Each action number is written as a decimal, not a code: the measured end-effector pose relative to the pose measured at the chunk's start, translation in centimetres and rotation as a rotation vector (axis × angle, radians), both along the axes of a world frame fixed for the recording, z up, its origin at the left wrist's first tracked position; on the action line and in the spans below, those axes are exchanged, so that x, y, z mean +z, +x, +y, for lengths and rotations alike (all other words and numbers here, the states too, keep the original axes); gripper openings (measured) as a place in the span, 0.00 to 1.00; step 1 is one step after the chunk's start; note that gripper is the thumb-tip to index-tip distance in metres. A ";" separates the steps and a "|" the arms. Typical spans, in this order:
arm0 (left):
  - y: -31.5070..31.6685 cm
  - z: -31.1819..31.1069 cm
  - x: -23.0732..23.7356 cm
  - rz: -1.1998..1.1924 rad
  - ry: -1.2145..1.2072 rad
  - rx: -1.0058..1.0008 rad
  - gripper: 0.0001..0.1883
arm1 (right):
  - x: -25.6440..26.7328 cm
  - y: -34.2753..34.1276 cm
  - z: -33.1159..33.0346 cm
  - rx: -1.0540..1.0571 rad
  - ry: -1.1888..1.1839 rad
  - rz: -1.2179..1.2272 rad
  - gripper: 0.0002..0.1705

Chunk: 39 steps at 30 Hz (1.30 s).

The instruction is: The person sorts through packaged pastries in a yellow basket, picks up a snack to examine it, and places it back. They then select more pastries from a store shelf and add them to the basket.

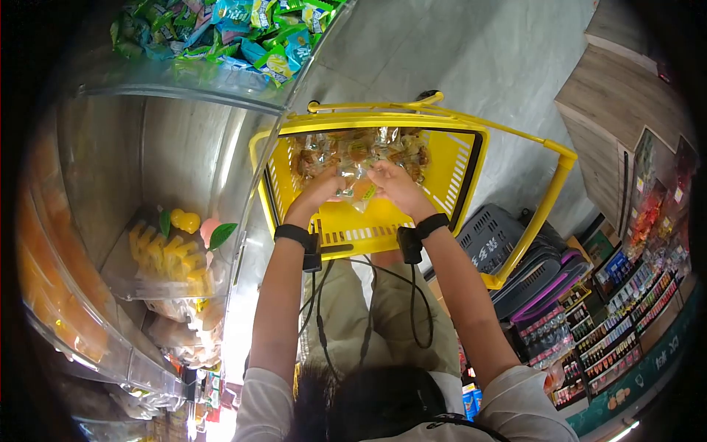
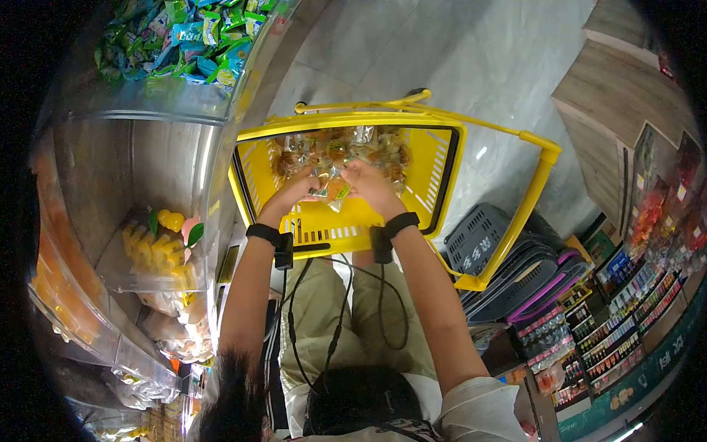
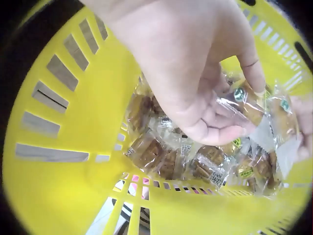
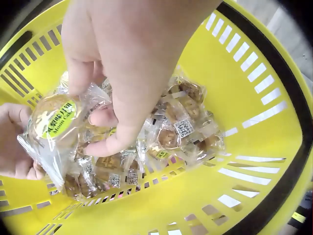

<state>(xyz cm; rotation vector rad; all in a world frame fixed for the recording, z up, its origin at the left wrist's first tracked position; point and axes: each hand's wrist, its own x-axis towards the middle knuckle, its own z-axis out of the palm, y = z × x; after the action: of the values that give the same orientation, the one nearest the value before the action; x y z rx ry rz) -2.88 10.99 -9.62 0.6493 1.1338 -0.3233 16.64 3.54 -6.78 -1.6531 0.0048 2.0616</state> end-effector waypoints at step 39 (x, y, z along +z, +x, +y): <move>-1.9 -1.9 14.9 0.184 0.511 -0.129 0.32 | 4.5 -2.1 3.7 0.632 0.802 -0.984 0.08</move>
<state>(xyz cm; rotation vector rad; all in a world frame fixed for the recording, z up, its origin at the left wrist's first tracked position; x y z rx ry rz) -4.82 9.05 5.24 1.1637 1.3671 -0.2035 14.52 7.27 -2.27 -1.9966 -1.5844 1.0449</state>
